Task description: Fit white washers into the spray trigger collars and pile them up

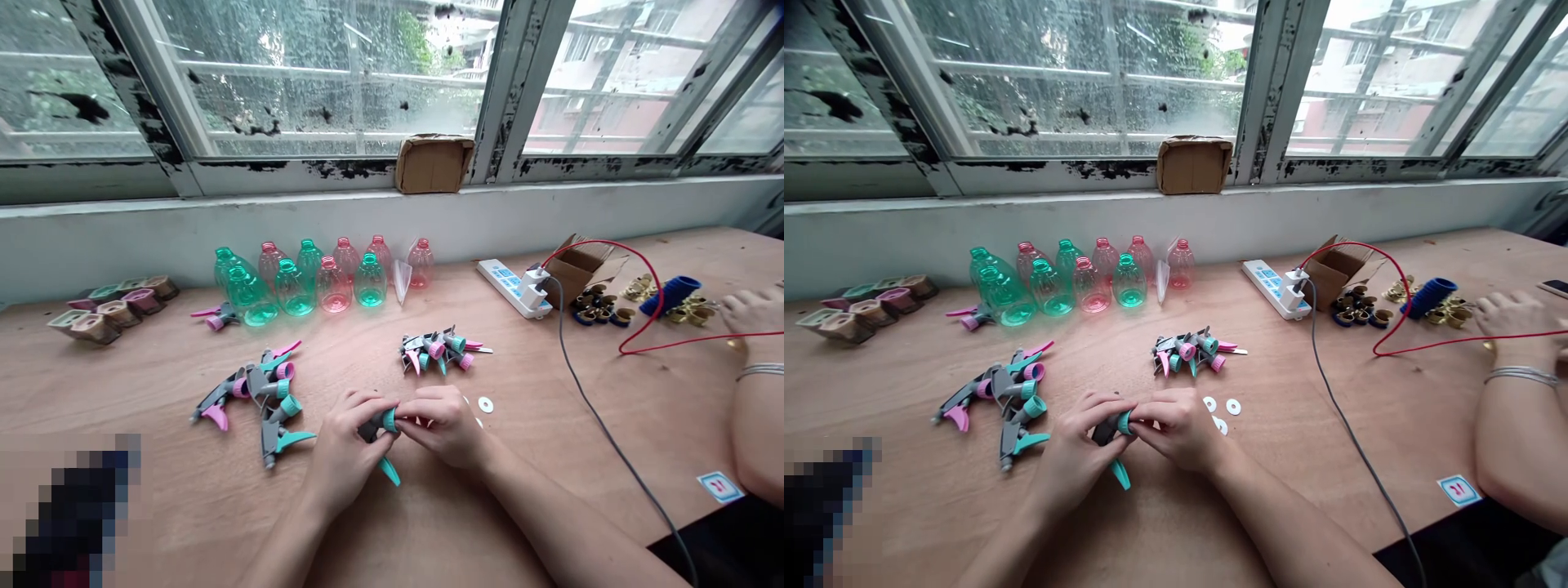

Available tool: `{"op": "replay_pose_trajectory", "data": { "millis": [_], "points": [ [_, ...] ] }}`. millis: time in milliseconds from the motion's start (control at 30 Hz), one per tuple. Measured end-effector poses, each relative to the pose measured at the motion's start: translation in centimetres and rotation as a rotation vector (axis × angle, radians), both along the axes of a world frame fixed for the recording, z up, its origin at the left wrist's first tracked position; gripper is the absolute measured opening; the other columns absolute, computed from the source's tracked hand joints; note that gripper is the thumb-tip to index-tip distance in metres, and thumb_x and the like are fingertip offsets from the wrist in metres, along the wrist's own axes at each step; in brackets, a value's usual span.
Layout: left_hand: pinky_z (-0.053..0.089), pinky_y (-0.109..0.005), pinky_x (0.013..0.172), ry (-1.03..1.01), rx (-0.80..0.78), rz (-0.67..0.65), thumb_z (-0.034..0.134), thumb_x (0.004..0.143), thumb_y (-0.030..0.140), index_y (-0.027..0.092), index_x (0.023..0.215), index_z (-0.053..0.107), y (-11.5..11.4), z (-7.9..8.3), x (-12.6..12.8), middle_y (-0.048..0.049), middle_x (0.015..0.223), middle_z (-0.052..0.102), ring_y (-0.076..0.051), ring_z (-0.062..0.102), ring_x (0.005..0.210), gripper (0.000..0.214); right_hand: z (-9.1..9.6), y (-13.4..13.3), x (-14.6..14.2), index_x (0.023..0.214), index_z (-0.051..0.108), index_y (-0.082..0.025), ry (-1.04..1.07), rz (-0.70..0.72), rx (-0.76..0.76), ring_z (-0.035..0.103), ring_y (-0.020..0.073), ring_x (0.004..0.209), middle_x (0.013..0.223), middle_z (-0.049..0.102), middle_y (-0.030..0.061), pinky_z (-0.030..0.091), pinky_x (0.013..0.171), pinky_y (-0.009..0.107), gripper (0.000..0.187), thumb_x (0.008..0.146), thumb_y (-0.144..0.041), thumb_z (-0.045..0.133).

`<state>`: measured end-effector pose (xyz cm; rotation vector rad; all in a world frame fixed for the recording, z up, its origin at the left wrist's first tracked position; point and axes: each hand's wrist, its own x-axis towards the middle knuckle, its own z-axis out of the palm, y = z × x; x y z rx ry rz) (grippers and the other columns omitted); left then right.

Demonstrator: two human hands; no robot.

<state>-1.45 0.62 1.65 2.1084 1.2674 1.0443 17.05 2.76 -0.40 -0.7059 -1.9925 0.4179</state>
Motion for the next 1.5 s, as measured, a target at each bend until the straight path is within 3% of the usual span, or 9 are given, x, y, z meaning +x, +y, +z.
{"op": "replay_pose_trajectory", "data": {
  "millis": [200, 467, 667, 767, 900, 1033, 1167, 1333, 1500],
  "points": [
    [0.054, -0.035, 0.08, 0.058, 0.208, 0.039, 0.068, 0.079, 0.012, 0.025, 0.106, 0.074, -0.1, 0.1, 0.1, -0.0047, 0.096, 0.072, -0.022, 0.062, 0.095, 0.03, 0.6, -0.1, -0.1, 0.082, 0.074, -0.019, 0.052, -0.042, -0.018, 0.054, 0.0104, 0.05, 0.061, 0.066, 0.0008, 0.044, 0.051, 0.022, 0.012, 0.088, -0.021, 0.063],
    [0.053, -0.039, 0.087, 0.17, 0.392, 0.021, 0.064, 0.083, 0.009, 0.027, 0.115, 0.07, 0.4, -2.0, -0.2, -0.0038, 0.099, 0.072, -0.022, 0.058, 0.096, 0.037, -1.4, 0.1, -0.6, 0.076, 0.072, -0.019, 0.088, -0.059, -0.143, 0.053, 0.0094, 0.049, 0.059, 0.064, -0.0009, 0.041, 0.049, 0.02, 0.011, 0.082, -0.015, 0.063],
    [0.054, -0.037, 0.085, 0.221, 0.356, 0.041, 0.062, 0.084, 0.01, 0.027, 0.117, 0.068, 0.2, -1.8, -0.1, -0.0052, 0.102, 0.068, -0.023, 0.058, 0.098, 0.037, -0.7, 0.0, -0.5, 0.075, 0.069, -0.019, 0.092, -0.073, -0.17, 0.052, 0.0092, 0.05, 0.06, 0.062, -0.002, 0.04, 0.05, 0.021, 0.009, 0.081, -0.014, 0.063],
    [0.056, -0.036, 0.082, 0.217, 0.323, 0.095, 0.062, 0.085, 0.014, 0.028, 0.121, 0.064, 0.0, -1.9, 0.1, -0.008, 0.113, 0.062, -0.022, 0.062, 0.096, 0.039, -0.3, -0.1, 0.0, 0.082, 0.064, -0.019, 0.102, -0.069, -0.208, 0.052, 0.0105, 0.056, 0.072, 0.064, 0.0003, 0.043, 0.053, 0.023, 0.003, 0.08, -0.02, 0.066],
    [0.057, -0.035, 0.083, 0.171, 0.303, 0.125, 0.06, 0.086, 0.014, 0.027, 0.128, 0.056, -0.1, -2.3, 0.2, -0.0088, 0.12, 0.057, -0.021, 0.065, 0.098, 0.044, -0.5, 0.1, 0.3, 0.107, 0.061, -0.021, 0.047, 0.029, -0.221, 0.052, 0.0117, 0.063, 0.095, 0.066, 0.0042, 0.046, 0.058, 0.025, 0.032, 0.077, -0.027, 0.071],
    [0.058, -0.033, 0.083, 0.133, 0.24, 0.101, 0.058, 0.087, 0.013, 0.027, 0.127, 0.054, 0.1, -2.7, 0.1, -0.0077, 0.12, 0.056, -0.021, 0.065, 0.103, 0.043, -1.2, 0.4, 0.3, 0.113, 0.061, -0.022, -0.05, 0.063, -0.224, 0.053, 0.011, 0.063, 0.099, 0.067, 0.0039, 0.046, 0.057, 0.024, 0.039, 0.076, -0.024, 0.072],
    [0.059, -0.033, 0.08, 0.087, 0.21, 0.076, 0.06, 0.083, 0.009, 0.028, 0.127, 0.052, 0.1, -2.8, 0.0, -0.0068, 0.12, 0.053, -0.019, 0.066, 0.096, 0.049, -1.3, 0.4, 0.2, 0.123, 0.057, -0.023, -0.032, 0.077, -0.274, 0.055, 0.0108, 0.064, 0.101, 0.065, 0.0038, 0.047, 0.057, 0.023, 0.049, 0.077, -0.026, 0.074],
    [0.058, -0.029, 0.077, 0.046, 0.167, -0.025, 0.06, 0.081, 0.005, 0.028, 0.124, 0.053, -0.1, -2.6, 0.2, -0.0048, 0.118, 0.052, -0.013, 0.066, 0.084, 0.05, -0.8, 0.2, 0.3, 0.109, 0.066, -0.021, -0.066, 0.098, -0.309, 0.054, 0.0119, 0.065, 0.087, 0.063, 0.0023, 0.045, 0.056, 0.023, 0.03, 0.08, -0.026, 0.071],
    [0.057, -0.031, 0.079, -0.014, 0.139, 0.003, 0.068, 0.082, 0.021, 0.025, 0.124, 0.049, 0.0, -2.2, 0.0, -0.007, 0.119, 0.051, -0.016, 0.062, 0.094, 0.047, -0.4, 0.8, 1.1, 0.1, 0.068, -0.018, 0.092, 0.036, -0.374, 0.057, 0.0133, 0.064, 0.08, 0.066, 0.003, 0.046, 0.059, 0.025, 0.025, 0.08, -0.033, 0.073]
  ]
}}
